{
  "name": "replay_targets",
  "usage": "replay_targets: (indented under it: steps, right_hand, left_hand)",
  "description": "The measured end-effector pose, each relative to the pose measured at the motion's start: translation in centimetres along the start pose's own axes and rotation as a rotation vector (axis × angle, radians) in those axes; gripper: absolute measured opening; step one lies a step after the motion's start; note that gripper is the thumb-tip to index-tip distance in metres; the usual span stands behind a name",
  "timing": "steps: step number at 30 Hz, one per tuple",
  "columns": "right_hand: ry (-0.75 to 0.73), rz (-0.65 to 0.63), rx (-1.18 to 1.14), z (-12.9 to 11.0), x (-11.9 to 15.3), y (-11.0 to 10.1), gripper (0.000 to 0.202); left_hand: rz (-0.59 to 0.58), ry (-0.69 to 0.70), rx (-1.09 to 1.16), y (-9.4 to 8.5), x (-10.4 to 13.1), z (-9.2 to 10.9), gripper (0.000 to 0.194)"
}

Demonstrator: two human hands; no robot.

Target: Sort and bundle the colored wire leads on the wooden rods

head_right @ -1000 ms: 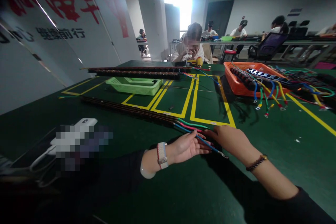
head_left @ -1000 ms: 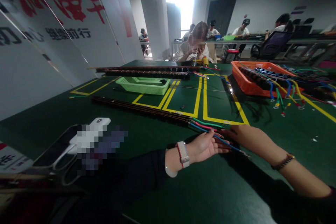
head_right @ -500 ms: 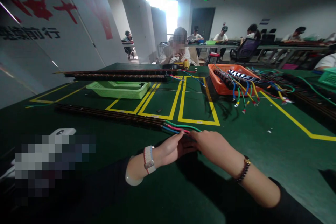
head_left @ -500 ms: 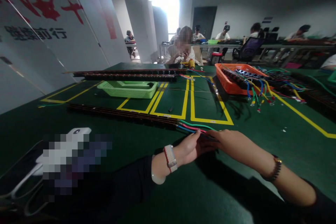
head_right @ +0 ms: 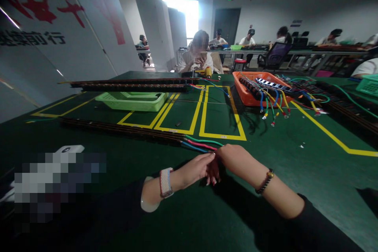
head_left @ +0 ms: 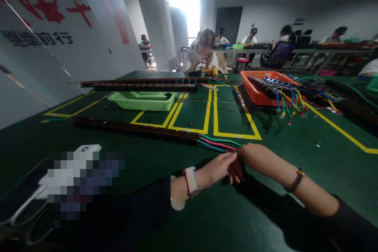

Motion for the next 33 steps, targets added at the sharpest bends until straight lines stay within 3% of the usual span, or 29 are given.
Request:
replay_targets:
  steps: [2, 5, 7, 9, 13, 22, 33]
  right_hand:
    - [0.018, -0.024, -0.053, 0.0, -0.2, -0.4, 0.033]
    - [0.032, 0.136, -0.133, 0.3, -0.8, -2.4, 0.038]
    - [0.034, 0.239, -0.175, 0.7, -1.3, -2.8, 0.049]
    - [0.018, 0.255, -0.210, 0.9, -1.9, -1.9, 0.063]
    - [-0.016, 0.199, -0.272, 0.9, -3.0, 0.6, 0.068]
    - [0.119, -0.005, -0.394, 1.9, -3.9, 2.5, 0.062]
    - [0.129, -0.052, -0.368, 2.2, -3.9, 2.9, 0.067]
  left_hand:
    - [-0.015, 0.256, -0.563, 1.3, 1.2, 2.7, 0.047]
    - [-0.138, 0.782, -1.294, 6.5, 5.0, 5.3, 0.029]
    - [-0.222, 1.002, -1.501, 8.8, 7.0, 5.1, 0.023]
    - [-0.254, 1.098, -1.569, 9.8, 7.9, 4.9, 0.022]
    - [-0.248, 1.128, -1.598, 10.0, 8.1, 4.5, 0.021]
    - [-0.254, 1.101, -1.597, 9.9, 7.6, 3.8, 0.022]
    - [-0.038, 1.060, -1.652, 8.1, 6.1, 3.4, 0.015]
Point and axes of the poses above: each hand's wrist, its own x-axis away from the middle knuckle, its own y-axis out of the palm, z = x × y, the point moved 10 cm from there along -x, towards the middle knuckle, and after that the axes turned 4 degrees about -x, right-handed, at the moved point
